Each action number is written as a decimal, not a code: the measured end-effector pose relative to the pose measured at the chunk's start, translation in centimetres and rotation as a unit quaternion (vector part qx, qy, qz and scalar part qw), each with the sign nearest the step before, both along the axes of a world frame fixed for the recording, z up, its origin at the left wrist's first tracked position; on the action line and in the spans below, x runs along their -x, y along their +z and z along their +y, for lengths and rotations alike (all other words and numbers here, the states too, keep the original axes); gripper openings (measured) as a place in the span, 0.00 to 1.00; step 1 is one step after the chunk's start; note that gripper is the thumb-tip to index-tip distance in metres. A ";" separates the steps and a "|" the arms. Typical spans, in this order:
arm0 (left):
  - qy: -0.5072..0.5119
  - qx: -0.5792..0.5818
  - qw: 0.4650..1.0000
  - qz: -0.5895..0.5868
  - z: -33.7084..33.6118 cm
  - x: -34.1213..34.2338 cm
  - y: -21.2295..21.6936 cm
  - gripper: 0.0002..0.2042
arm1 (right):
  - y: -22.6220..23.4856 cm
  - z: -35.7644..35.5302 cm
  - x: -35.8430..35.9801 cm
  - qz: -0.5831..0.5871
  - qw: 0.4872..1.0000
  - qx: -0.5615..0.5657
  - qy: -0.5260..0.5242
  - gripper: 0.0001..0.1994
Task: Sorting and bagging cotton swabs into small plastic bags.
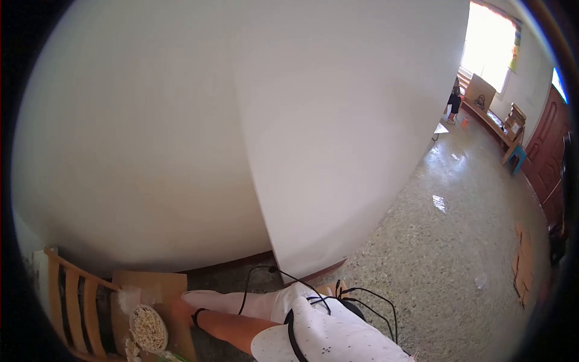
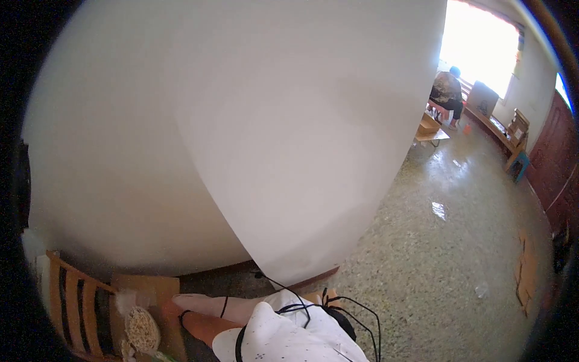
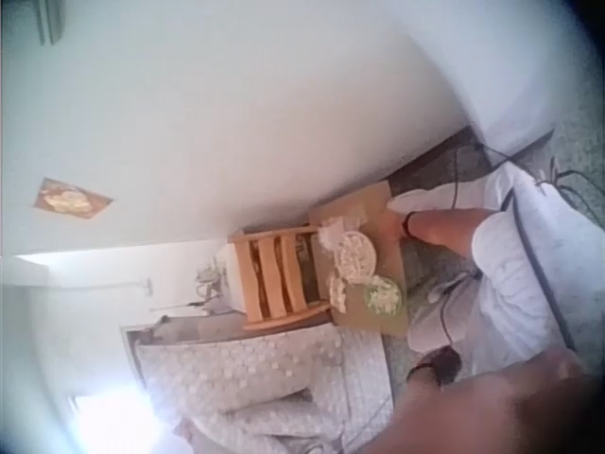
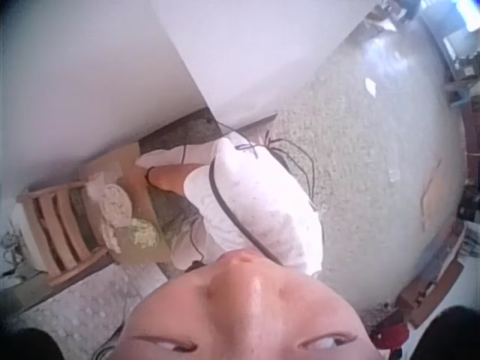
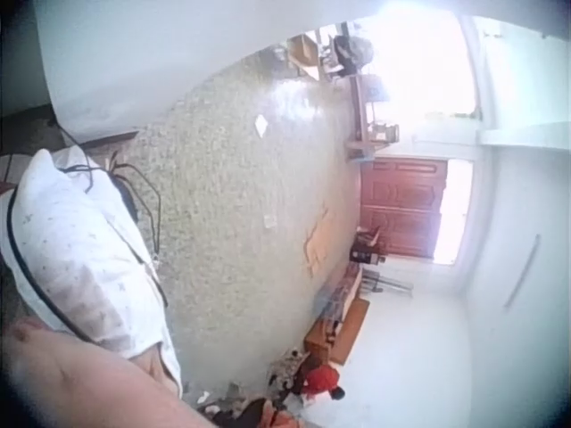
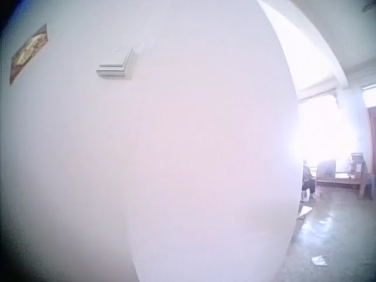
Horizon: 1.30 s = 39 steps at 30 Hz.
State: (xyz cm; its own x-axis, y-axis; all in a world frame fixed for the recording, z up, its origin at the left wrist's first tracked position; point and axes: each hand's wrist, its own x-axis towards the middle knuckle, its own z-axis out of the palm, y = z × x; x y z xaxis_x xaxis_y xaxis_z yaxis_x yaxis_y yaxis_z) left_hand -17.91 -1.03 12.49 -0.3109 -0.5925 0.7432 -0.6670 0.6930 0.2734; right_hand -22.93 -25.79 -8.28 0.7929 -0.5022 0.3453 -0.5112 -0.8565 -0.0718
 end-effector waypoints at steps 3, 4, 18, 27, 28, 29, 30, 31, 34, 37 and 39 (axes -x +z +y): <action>0.004 -0.010 1.000 0.003 0.1 1.1 -0.2 0.27 | -0.7 -1.2 1.7 0.005 1.000 0.001 -0.001 0.10; 0.004 -0.013 1.000 0.001 0.1 1.2 0.0 0.27 | -0.6 -1.6 1.9 0.003 1.000 0.001 -0.003 0.10; -0.164 -0.203 0.965 0.028 -7.8 10.5 9.3 0.23 | -1.2 -3.9 2.0 -0.030 0.999 -0.027 0.018 0.09; -0.268 -0.137 0.954 0.002 -12.1 13.0 13.6 0.12 | -2.3 -8.0 4.8 -0.051 0.998 -0.042 -0.019 0.09; -0.263 -0.136 0.955 0.000 -11.9 12.7 13.9 0.12 | -2.4 -8.4 4.7 -0.053 0.997 -0.043 -0.018 0.09; -0.266 -0.130 0.955 0.023 -11.6 12.3 14.1 0.12 | -2.6 -8.7 4.3 -0.054 0.997 -0.045 -0.013 0.08; -0.264 -0.124 0.955 0.047 -11.4 11.7 14.3 0.12 | -2.7 -9.0 3.5 -0.055 0.997 -0.046 -0.003 0.08; -0.233 -0.125 0.963 0.051 -11.3 11.5 15.0 0.12 | -3.1 -8.2 1.8 -0.054 0.997 -0.053 0.025 0.08; -0.260 -0.039 0.964 0.032 -12.0 12.3 15.1 0.19 | -4.0 -3.2 -5.3 -0.042 0.983 -0.076 0.162 0.08; -0.107 -0.094 0.989 -0.032 -10.4 11.5 14.6 0.16 | -4.7 3.6 -12.6 -0.084 0.944 -0.049 0.316 0.07; -0.134 -0.089 0.986 -0.045 -8.9 11.9 14.4 0.11 | -0.8 4.8 -11.8 -0.175 0.914 -0.075 0.358 0.06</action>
State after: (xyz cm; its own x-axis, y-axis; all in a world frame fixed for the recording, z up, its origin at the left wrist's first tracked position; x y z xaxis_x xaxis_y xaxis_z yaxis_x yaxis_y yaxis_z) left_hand -29.77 -9.93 26.87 -0.5333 -0.5994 0.5969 -0.4937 0.7935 0.3558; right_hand -11.14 -21.01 -9.12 0.7913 0.0399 0.6101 0.2536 -0.9294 -0.2682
